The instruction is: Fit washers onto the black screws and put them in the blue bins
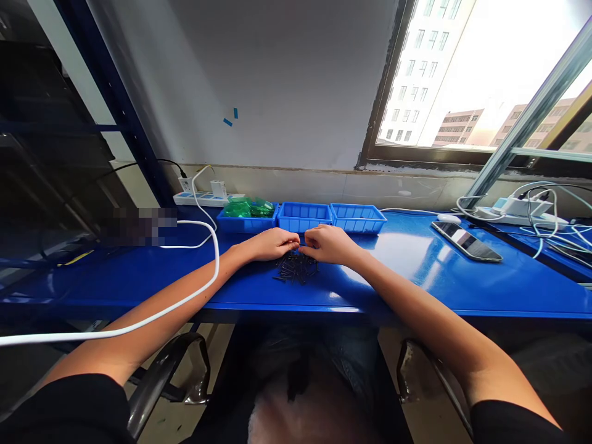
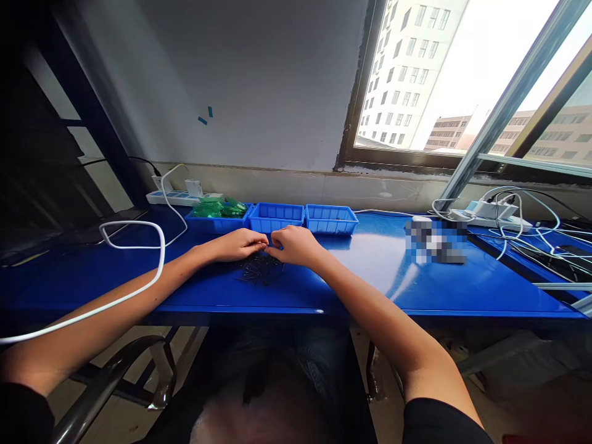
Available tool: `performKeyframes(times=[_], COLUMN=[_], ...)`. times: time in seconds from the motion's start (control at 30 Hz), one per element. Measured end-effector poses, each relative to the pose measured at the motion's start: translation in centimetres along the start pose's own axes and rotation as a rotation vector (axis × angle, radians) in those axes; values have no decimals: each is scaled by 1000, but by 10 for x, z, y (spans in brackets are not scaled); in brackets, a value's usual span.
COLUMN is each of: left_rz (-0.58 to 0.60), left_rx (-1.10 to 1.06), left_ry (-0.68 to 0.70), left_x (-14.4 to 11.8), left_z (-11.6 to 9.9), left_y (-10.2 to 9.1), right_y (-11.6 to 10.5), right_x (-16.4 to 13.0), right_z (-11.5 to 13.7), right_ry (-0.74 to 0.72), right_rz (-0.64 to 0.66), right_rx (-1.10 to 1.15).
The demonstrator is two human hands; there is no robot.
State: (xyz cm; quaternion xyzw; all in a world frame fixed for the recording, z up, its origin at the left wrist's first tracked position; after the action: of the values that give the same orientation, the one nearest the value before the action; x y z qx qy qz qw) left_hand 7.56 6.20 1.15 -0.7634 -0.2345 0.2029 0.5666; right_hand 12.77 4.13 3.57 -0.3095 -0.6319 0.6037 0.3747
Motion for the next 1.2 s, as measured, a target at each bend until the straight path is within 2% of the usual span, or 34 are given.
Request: performKeyframes(times=[0.37, 0.57, 0.73, 1.2], left_rz=[6, 10, 30, 31], left_rx=[-39, -28, -115, -78], left_ry=[85, 81, 150, 113], left_x=[0, -1, -2, -1], left_z=[-6, -7, -14, -12], left_y=[2, 1, 2, 2], right_y=[8, 8, 8, 11], right_x=[2, 1, 1, 0], right_z=[13, 15, 15, 15], right_ry=[-137, -164, -158, -191], right_rz=[90, 94, 100, 147], right_rx=[36, 53, 55, 71])
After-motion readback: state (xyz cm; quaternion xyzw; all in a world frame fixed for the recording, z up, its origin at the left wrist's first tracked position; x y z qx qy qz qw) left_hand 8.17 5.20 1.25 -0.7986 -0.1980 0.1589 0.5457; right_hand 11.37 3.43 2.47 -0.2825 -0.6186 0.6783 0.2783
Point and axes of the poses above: each hand's wrist, its own x-axis towards the middle knuckle, its own y-axis out of the palm, z = x × y, the point moved 10 cm from there along x, towards the middle knuckle, and after that the axes turned 10 degrees about z, right-handed, at the moved point
